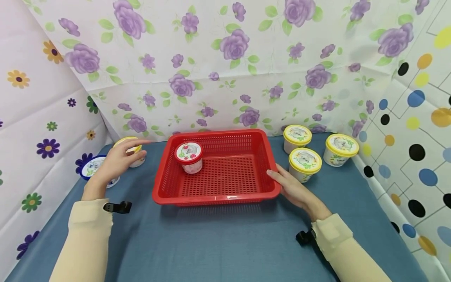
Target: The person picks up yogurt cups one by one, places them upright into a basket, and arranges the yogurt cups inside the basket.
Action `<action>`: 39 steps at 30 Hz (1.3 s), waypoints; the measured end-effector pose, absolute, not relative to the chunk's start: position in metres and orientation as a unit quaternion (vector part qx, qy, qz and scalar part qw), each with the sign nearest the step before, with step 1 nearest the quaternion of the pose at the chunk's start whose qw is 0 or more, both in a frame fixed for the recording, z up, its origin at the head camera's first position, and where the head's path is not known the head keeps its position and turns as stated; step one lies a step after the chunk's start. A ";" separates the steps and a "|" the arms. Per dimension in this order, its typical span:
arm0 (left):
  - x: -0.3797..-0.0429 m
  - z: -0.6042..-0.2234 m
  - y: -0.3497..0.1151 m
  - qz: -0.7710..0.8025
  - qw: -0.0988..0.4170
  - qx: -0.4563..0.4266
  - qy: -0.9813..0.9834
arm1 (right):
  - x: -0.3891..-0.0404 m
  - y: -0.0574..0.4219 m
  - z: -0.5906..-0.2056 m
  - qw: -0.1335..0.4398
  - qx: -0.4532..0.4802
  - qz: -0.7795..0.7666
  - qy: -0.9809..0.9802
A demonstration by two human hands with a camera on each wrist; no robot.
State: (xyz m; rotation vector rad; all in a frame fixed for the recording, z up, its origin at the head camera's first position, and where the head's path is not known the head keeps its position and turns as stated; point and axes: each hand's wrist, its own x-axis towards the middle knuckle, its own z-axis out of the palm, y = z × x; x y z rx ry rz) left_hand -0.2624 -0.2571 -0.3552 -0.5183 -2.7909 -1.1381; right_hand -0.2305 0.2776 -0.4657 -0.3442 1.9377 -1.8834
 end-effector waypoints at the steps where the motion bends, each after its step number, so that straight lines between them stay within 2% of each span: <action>1: -0.262 -0.355 -0.259 -0.373 0.044 -0.170 -0.911 | -0.231 0.278 -0.465 0.208 -0.124 -0.677 0.696; 17: -0.252 -0.357 -0.273 -0.381 0.030 -0.123 -0.916 | -0.231 0.281 -0.465 0.208 -0.111 -0.672 0.702; 39: -0.245 -0.368 -0.308 -0.337 0.063 -0.071 -0.937 | -0.231 0.278 -0.467 0.208 -0.128 -0.677 0.694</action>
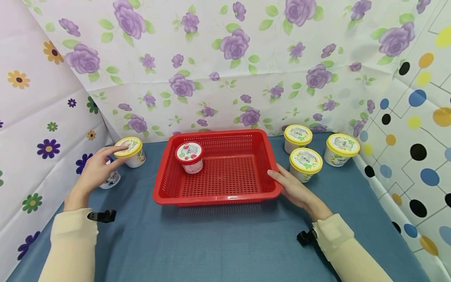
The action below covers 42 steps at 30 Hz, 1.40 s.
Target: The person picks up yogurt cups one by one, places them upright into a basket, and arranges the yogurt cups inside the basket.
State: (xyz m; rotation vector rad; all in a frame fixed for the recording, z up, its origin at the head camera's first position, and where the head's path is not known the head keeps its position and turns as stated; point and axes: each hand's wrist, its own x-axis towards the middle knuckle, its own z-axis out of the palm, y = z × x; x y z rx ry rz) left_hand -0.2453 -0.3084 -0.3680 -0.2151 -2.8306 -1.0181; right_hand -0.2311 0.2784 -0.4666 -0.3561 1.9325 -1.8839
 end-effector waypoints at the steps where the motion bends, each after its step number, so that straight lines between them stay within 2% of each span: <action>1: -0.245 -0.368 -0.309 -0.336 0.061 -0.066 -0.938 | -0.231 0.278 -0.467 0.208 -0.128 -0.677 0.694; 5: -0.241 -0.371 -0.315 -0.334 0.058 -0.053 -0.939 | -0.231 0.278 -0.466 0.209 -0.134 -0.676 0.694; 22: -0.235 -0.380 -0.341 -0.329 0.105 -0.040 -0.938 | -0.230 0.279 -0.464 0.208 -0.123 -0.674 0.698; 33: -0.235 -0.393 -0.356 -0.329 0.076 0.035 -0.941 | -0.232 0.279 -0.466 0.207 -0.127 -0.677 0.695; 42: -0.232 -0.402 -0.361 -0.313 0.076 0.033 -0.946 | -0.232 0.279 -0.466 0.209 -0.125 -0.678 0.693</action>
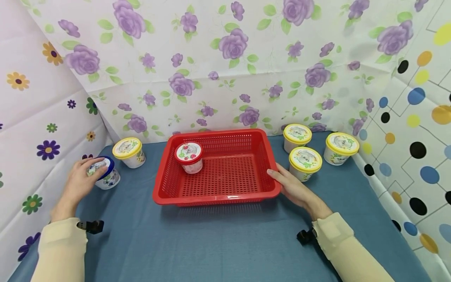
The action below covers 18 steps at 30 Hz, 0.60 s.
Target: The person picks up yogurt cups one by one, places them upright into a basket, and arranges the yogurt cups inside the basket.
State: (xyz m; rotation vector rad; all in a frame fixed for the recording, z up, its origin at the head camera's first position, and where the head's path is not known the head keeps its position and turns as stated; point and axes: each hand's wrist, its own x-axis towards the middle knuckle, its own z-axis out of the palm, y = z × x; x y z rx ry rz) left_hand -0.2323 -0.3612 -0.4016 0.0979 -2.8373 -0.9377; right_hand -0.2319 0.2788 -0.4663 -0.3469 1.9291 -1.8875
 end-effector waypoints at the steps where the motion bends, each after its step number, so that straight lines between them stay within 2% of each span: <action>1: -0.232 -0.402 -0.362 -0.312 0.074 0.034 -0.947 | -0.232 0.279 -0.466 0.209 -0.125 -0.678 0.694; 18: -0.231 -0.413 -0.365 -0.314 0.061 0.052 -0.946 | -0.231 0.280 -0.466 0.208 -0.131 -0.674 0.696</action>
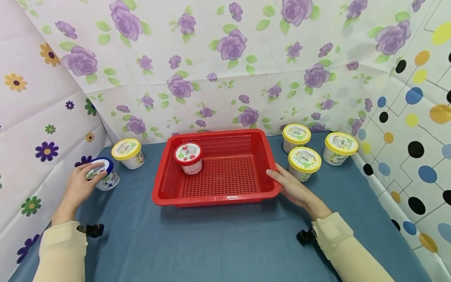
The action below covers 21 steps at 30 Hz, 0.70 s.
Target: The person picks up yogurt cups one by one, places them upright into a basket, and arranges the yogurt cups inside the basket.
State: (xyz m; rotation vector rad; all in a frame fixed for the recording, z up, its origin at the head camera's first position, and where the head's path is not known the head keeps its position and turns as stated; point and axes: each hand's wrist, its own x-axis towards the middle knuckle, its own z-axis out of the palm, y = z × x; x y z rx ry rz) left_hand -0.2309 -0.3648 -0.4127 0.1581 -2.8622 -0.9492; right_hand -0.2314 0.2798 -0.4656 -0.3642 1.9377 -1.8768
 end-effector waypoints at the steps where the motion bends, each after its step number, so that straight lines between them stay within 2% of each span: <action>1: -0.231 -0.413 -0.364 -0.313 0.061 0.052 -0.946 | -0.231 0.280 -0.465 0.208 -0.132 -0.674 0.696; 21: -0.232 -0.421 -0.368 -0.358 0.055 0.080 -0.929 | -0.231 0.279 -0.465 0.210 -0.128 -0.678 0.693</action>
